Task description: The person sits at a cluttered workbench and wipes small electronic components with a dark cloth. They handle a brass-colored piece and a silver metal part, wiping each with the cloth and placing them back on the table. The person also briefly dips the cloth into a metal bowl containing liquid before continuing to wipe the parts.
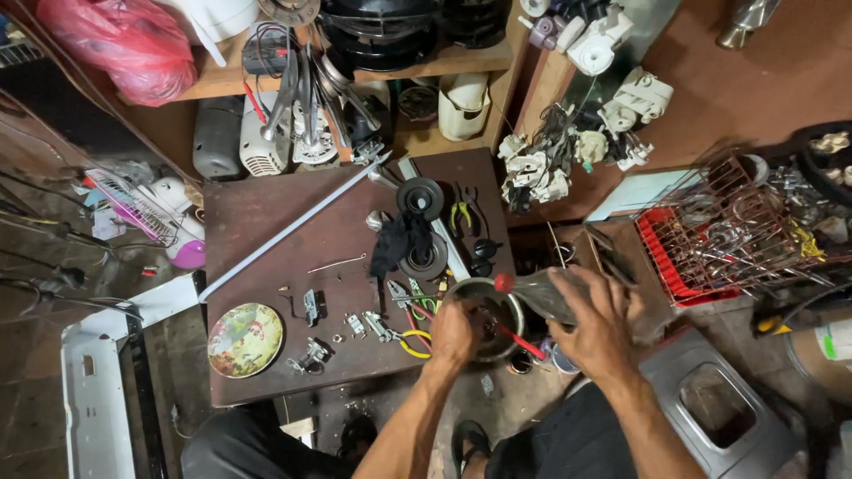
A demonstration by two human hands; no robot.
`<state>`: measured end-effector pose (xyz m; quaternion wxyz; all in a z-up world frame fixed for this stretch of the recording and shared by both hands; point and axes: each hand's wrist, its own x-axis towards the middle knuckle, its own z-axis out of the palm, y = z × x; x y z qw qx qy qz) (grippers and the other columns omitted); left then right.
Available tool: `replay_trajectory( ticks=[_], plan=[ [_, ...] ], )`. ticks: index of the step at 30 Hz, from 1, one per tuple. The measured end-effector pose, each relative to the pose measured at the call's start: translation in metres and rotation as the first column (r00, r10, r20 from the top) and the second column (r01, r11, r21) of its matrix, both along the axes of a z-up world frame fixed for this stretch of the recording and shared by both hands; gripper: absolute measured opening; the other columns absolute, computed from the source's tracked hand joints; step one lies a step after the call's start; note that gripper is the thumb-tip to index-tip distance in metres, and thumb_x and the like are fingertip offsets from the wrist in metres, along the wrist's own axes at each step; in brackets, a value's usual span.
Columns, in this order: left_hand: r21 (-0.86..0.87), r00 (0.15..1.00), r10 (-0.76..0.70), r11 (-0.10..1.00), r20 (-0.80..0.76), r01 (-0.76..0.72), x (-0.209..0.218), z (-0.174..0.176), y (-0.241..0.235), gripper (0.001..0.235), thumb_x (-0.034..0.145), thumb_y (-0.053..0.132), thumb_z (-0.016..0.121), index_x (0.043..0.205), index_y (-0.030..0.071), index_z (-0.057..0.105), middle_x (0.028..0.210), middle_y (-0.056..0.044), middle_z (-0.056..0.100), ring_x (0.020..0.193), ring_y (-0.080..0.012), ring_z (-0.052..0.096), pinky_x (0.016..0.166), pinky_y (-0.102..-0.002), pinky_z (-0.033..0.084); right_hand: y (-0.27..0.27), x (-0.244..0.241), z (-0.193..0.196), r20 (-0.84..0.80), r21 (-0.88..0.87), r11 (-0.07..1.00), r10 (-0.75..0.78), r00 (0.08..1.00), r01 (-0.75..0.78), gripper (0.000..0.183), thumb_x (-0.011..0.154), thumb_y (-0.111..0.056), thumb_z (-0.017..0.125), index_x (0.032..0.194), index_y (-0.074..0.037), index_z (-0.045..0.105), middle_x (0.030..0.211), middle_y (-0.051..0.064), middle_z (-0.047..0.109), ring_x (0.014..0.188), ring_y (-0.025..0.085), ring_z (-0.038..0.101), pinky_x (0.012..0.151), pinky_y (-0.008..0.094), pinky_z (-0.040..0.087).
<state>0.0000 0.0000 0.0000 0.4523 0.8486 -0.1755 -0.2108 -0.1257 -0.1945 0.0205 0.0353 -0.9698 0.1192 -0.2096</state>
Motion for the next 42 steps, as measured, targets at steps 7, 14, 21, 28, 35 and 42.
replay_trajectory(
  ticks=[7,14,21,28,35,42],
  plan=[
    [0.091,0.999,-0.017,0.996,0.027,0.015,0.013,0.033,0.003,0.024,0.086,0.011,0.073,0.109,0.014,0.077,0.105,-0.012,0.077,0.085,-0.0307,0.075,0.070,-0.046,0.064,0.018,-0.018,-0.011,0.355,0.381,0.922,-0.215,0.910,0.069,0.095,0.055,-0.020,0.094,0.143,-0.017,0.057,0.134,0.012,0.051,0.129,0.029,0.048,0.109,0.044,0.039],
    [-0.192,0.902,0.014,0.978,0.432,0.078,0.008,0.049,0.003,0.020,0.080,0.011,0.073,0.100,0.010,0.074,0.090,-0.007,0.073,0.078,-0.0283,0.068,0.064,-0.042,0.050,0.019,-0.034,-0.039,0.481,0.506,0.862,-0.303,0.823,0.022,0.095,0.060,-0.014,0.092,0.145,-0.005,0.050,0.141,0.019,0.055,0.130,0.034,0.051,0.111,0.050,0.042],
    [0.127,0.869,-0.184,0.982,0.459,0.141,-0.002,-0.042,-0.001,0.005,0.076,0.011,0.063,0.079,0.012,0.060,0.085,-0.011,0.066,0.071,-0.0425,0.064,0.056,-0.056,0.047,0.015,-0.050,-0.049,0.427,0.513,0.845,-0.405,0.808,0.152,0.093,0.058,-0.021,0.093,0.141,0.001,0.056,0.133,0.024,0.061,0.123,0.037,0.055,0.102,0.047,0.047],
    [0.057,0.950,-0.058,0.997,0.307,0.043,0.011,-0.040,-0.004,0.016,0.071,0.010,0.066,0.084,0.018,0.072,0.091,-0.010,0.071,0.088,-0.0371,0.065,0.070,-0.048,0.047,0.025,-0.033,-0.032,0.434,0.519,0.844,-0.398,0.808,0.138,0.086,0.065,-0.019,0.090,0.140,0.005,0.054,0.138,0.025,0.058,0.129,0.037,0.053,0.110,0.048,0.042],
    [0.139,0.900,-0.238,0.970,0.365,0.200,0.003,-0.020,0.009,0.017,0.085,0.000,0.062,0.094,0.008,0.074,0.099,-0.015,0.072,0.077,-0.0344,0.071,0.068,-0.048,0.059,0.024,0.042,0.026,0.232,0.819,0.560,-0.525,0.819,0.128,0.095,0.066,-0.028,0.086,0.143,0.001,0.039,0.143,0.021,0.047,0.132,0.032,0.046,0.112,0.044,0.038],
    [0.037,0.921,-0.175,0.984,0.347,0.174,-0.003,-0.044,0.010,0.013,0.082,0.013,0.068,0.092,0.017,0.074,0.099,-0.008,0.071,0.074,-0.0368,0.070,0.065,-0.050,0.053,-0.019,0.182,-0.016,0.430,0.579,0.816,-0.300,0.852,-0.005,0.088,0.068,-0.034,0.092,0.135,0.000,0.046,0.132,0.024,0.055,0.120,0.040,0.053,0.097,0.047,0.042]
  ],
)
